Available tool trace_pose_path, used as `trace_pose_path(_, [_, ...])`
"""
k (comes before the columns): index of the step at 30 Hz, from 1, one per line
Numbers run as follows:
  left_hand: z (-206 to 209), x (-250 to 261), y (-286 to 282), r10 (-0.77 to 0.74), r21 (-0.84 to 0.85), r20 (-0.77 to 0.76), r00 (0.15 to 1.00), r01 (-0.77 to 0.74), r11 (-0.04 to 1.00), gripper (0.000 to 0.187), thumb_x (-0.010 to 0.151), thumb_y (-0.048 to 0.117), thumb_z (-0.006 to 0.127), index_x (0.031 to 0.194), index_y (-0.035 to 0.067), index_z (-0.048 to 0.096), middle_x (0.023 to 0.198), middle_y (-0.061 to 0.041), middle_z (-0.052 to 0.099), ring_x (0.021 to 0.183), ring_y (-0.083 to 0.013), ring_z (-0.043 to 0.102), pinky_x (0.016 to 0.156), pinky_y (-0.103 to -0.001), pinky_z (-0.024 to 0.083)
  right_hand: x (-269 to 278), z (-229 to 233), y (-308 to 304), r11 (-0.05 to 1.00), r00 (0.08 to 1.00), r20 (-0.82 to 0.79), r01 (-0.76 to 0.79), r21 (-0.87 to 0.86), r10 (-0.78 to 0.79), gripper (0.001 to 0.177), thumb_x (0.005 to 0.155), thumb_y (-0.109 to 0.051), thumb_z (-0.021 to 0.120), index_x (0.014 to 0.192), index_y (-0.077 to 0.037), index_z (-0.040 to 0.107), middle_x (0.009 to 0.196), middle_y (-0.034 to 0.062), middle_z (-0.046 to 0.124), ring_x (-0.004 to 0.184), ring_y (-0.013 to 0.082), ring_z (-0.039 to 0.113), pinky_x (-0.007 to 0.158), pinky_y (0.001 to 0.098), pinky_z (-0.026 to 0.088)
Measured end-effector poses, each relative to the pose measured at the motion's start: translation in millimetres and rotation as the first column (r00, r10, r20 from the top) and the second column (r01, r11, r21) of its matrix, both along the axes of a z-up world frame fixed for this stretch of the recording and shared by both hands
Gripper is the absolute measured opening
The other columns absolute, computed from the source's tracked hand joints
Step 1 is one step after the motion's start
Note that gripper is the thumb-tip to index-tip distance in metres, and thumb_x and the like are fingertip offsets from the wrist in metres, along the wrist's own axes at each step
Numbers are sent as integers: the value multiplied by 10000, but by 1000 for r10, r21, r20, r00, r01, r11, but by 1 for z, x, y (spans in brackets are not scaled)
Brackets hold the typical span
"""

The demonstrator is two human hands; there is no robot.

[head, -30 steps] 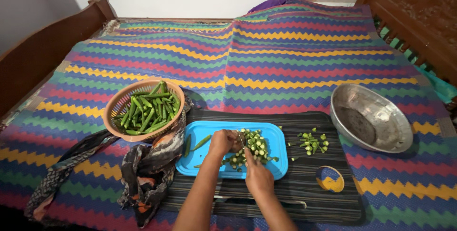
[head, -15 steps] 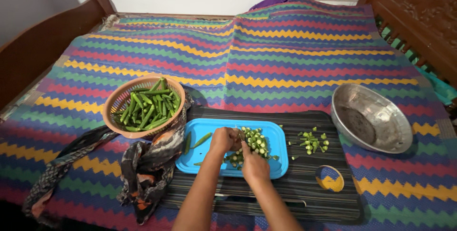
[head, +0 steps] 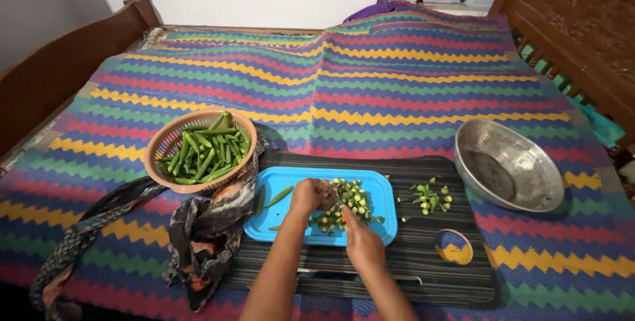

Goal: The person chops green beans on a blue cutting board using a knife. The chopped pieces are transferred into a metal bowl. The person handles the beans one at a time and maintains a steady chopping rhythm.

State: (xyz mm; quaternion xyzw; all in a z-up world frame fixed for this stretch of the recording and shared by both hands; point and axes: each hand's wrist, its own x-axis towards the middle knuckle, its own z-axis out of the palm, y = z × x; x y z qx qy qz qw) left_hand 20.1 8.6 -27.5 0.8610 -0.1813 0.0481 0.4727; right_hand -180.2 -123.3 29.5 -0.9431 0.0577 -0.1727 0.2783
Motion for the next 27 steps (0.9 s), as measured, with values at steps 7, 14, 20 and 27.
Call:
trace_pose_path(7, [-4, 6, -4, 5, -12, 69, 998, -4, 1000, 170, 675, -9, 741, 797, 93, 797, 834, -172, 751, 805, -352, 741, 743, -412, 585, 7, 5, 14, 998, 985, -170, 33, -51, -42, 528, 977, -203, 531, 1493, -287, 453, 1151, 147, 726, 935, 395, 707, 769, 521, 564])
trace_pose_path(14, [1, 5, -6, 38, 24, 56, 998, -39, 999, 190, 722, 23, 669, 816, 110, 810, 833, -201, 731, 813, -392, 728, 745, -446, 584, 37, 8, 17, 994, 958, -279, 35, -105, -63, 536, 986, -214, 533, 1509, -292, 448, 1017, 210, 721, 898, 427, 693, 791, 545, 548])
trace_pose_path(20, [3, -1, -4, 57, 51, 12, 998, -58, 997, 150, 758, 45, 664, 794, 95, 801, 824, -211, 729, 809, -409, 717, 758, -460, 578, 39, 7, 18, 977, 966, -254, -8, -214, -47, 617, 932, -126, 539, 1525, -264, 440, 1040, 216, 715, 922, 409, 703, 817, 518, 564])
trace_pose_path(27, [-4, 8, -5, 60, 50, -19, 998, -59, 997, 79, 773, 108, 717, 808, 101, 788, 836, -175, 748, 836, -381, 729, 782, -445, 584, -5, -13, 2, 975, 961, -262, 31, -222, -91, 658, 909, -101, 534, 1534, -268, 418, 1085, 209, 707, 880, 408, 716, 777, 517, 572])
